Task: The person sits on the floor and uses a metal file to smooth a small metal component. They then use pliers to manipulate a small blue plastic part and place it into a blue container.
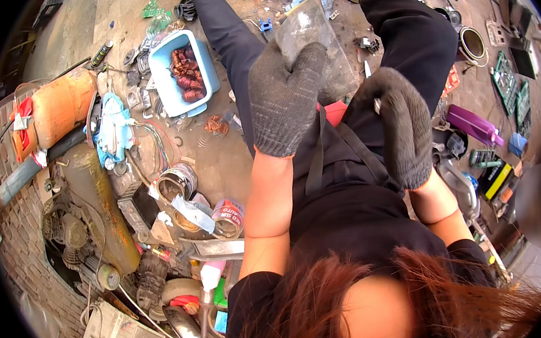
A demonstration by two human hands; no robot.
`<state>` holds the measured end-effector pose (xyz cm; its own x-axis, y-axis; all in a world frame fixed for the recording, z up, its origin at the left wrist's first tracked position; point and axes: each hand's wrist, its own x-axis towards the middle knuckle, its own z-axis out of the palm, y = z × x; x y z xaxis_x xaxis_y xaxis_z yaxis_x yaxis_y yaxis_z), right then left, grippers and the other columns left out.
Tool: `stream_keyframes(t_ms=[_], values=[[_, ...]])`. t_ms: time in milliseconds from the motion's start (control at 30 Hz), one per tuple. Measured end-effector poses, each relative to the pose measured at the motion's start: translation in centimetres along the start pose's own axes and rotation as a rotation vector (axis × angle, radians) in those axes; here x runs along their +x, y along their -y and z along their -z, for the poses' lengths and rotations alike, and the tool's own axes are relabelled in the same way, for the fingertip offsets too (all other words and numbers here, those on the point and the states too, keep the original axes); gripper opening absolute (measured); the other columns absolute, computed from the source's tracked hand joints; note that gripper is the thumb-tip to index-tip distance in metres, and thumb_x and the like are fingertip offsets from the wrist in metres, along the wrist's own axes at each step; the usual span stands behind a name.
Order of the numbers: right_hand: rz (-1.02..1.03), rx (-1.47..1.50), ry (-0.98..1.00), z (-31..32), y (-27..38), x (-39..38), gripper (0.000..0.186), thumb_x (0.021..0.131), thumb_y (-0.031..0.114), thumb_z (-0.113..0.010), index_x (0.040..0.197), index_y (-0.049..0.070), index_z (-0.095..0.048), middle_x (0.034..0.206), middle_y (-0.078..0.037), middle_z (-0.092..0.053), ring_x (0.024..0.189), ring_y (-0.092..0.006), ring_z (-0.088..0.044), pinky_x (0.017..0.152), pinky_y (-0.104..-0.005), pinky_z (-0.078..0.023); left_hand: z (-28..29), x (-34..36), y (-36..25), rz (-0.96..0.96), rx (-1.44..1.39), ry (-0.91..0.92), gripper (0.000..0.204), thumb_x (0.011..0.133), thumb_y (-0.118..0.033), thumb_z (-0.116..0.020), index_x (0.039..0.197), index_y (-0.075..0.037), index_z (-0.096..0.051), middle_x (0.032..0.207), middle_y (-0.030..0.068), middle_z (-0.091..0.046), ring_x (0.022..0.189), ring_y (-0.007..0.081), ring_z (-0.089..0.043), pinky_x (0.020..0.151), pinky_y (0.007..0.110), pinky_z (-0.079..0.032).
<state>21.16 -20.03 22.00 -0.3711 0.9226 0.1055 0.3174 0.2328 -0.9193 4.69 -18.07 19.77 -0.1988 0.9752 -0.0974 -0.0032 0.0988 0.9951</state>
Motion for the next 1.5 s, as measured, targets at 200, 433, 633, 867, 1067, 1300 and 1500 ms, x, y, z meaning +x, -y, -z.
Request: stream_keyframes(t_ms=[200,433,633,867,1067,1300,1500], values=[[0.142,-0.398,-0.281,0.7,-1.0,3.4,0.011,0.079,0.011,-0.066,0.084,0.002,-0.061,0.078,-0.015,-0.059,0.074,-0.0334,-0.057,0.067,-0.0399,-0.045,-0.5,-1.5,-1.1,0.057,-0.015,0.050,0.031,0.087,-0.008,-0.059,0.116,0.005,-0.058,0.094,0.0114,-0.068,0.083,0.0140,-0.064,0.073,0.027,-0.050],[0.173,-0.503,-0.221,-0.1,-1.3,3.7,0.014,0.079,0.017,-0.067,0.083,0.005,-0.061,0.076,-0.015,-0.058,0.073,-0.0348,-0.056,0.064,-0.0418,-0.044,-0.9,-1.9,-1.1,-0.075,0.150,0.030,0.031,0.088,-0.008,-0.056,0.116,0.005,-0.058,0.091,0.0136,-0.068,0.080,0.0156,-0.065,0.071,0.028,-0.050],[0.192,-0.550,-0.202,-0.9,-1.4,3.7,0.016,0.078,0.017,-0.068,0.082,0.004,-0.060,0.075,-0.016,-0.057,0.073,-0.0354,-0.056,0.063,-0.0433,-0.043,-0.8,-1.9,-1.4,-0.061,0.177,0.022,0.029,0.087,-0.008,-0.056,0.113,0.005,-0.060,0.084,0.0160,-0.067,0.075,0.0173,-0.065,0.066,0.029,-0.050],[0.248,-0.612,-0.213,-0.5,-0.9,3.9,0.015,0.077,0.015,-0.068,0.082,0.004,-0.059,0.075,-0.014,-0.057,0.072,-0.0337,-0.056,0.065,-0.0425,-0.043,-0.9,-1.9,-1.8,-0.074,0.229,0.017,0.029,0.087,-0.008,-0.055,0.114,0.003,-0.060,0.082,0.0189,-0.066,0.072,0.0210,-0.067,0.064,0.031,-0.050],[0.266,-0.554,-0.284,-0.5,-1.2,4.2,0.016,0.076,0.017,-0.068,0.083,0.005,-0.060,0.076,-0.013,-0.057,0.072,-0.0330,-0.056,0.066,-0.0421,-0.043,-1.3,-2.3,-2.0,-0.184,0.260,-0.028,0.032,0.087,-0.010,-0.057,0.118,0.000,-0.060,0.082,0.0233,-0.065,0.073,0.0303,-0.067,0.064,0.034,-0.050],[0.256,-0.512,-0.335,-0.2,-0.6,3.9,0.012,0.077,0.011,-0.067,0.085,0.004,-0.061,0.080,-0.014,-0.059,0.077,-0.0350,-0.056,0.070,-0.0441,-0.043,-1.7,-3.3,-3.1,-0.115,0.338,-0.027,0.036,0.086,-0.010,-0.057,0.122,-0.007,-0.059,0.089,0.0237,-0.064,0.078,0.0363,-0.065,0.065,0.037,-0.051],[0.229,-0.471,-0.296,0.1,-0.2,3.4,0.011,0.076,0.009,-0.066,0.084,0.003,-0.061,0.080,-0.014,-0.059,0.076,-0.0361,-0.056,0.070,-0.0441,-0.044,-2.6,-3.5,-1.5,-0.251,0.224,-0.073,0.039,0.086,-0.008,-0.057,0.125,-0.008,-0.057,0.100,0.0229,-0.063,0.084,0.0384,-0.064,0.070,0.038,-0.051]])
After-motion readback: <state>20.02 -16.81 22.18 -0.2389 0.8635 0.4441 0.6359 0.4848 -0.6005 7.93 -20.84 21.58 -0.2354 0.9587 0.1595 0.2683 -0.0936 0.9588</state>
